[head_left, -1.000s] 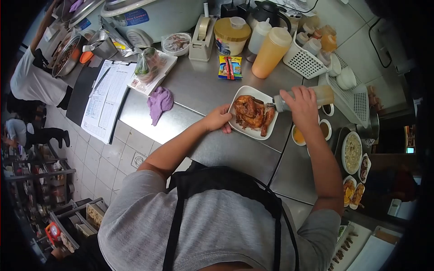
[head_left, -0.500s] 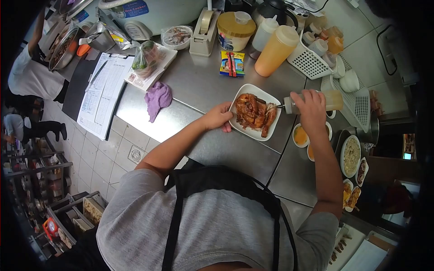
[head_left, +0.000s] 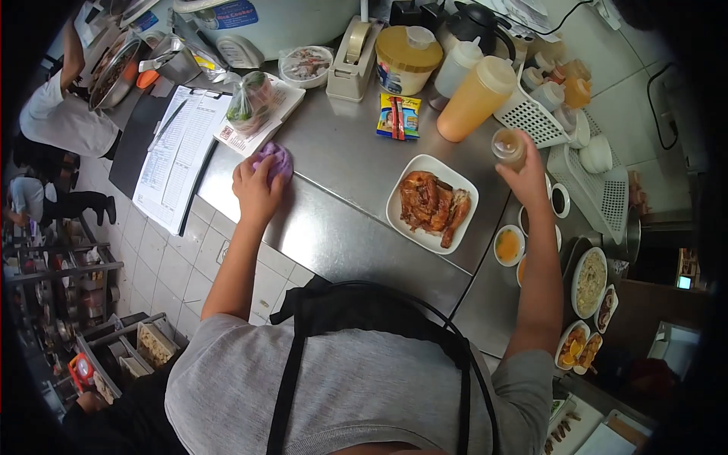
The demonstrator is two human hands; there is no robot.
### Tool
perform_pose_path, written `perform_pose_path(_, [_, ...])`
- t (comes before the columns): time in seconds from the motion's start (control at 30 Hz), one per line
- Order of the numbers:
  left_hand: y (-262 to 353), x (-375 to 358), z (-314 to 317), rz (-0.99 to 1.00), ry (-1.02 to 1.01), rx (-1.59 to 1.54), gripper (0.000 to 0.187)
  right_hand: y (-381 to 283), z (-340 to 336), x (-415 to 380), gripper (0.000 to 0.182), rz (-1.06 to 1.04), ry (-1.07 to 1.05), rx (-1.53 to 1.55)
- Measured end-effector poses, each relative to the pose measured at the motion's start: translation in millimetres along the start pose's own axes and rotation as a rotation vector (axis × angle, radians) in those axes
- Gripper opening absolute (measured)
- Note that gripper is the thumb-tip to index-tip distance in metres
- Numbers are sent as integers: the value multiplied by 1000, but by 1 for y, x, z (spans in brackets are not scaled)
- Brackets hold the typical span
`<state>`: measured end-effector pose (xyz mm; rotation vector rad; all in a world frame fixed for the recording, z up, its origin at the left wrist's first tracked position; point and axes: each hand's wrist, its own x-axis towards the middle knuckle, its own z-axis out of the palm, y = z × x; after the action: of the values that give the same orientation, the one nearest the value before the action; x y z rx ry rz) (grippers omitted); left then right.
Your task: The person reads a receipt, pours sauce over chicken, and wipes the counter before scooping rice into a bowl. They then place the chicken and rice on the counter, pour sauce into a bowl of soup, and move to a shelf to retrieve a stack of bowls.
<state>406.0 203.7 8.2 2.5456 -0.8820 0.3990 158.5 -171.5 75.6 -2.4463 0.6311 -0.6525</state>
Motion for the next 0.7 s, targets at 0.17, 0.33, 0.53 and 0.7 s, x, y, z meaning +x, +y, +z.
perform_pose_path(0.17, [-2, -20, 25, 17, 2, -85, 40, 21, 39, 30, 72, 189, 241, 344])
perform_pose_path(0.33, [42, -28, 16, 186, -153, -224, 32, 25, 38, 36, 79, 276, 239, 357])
perform_pose_path(0.53, [59, 4, 42, 132, -145, -413, 27, 7, 20, -16, 74, 493, 380, 327])
perform_pose_path(0.7, [67, 66, 81, 157, -122, -161, 25, -7, 16, -58, 57, 471, 343, 429])
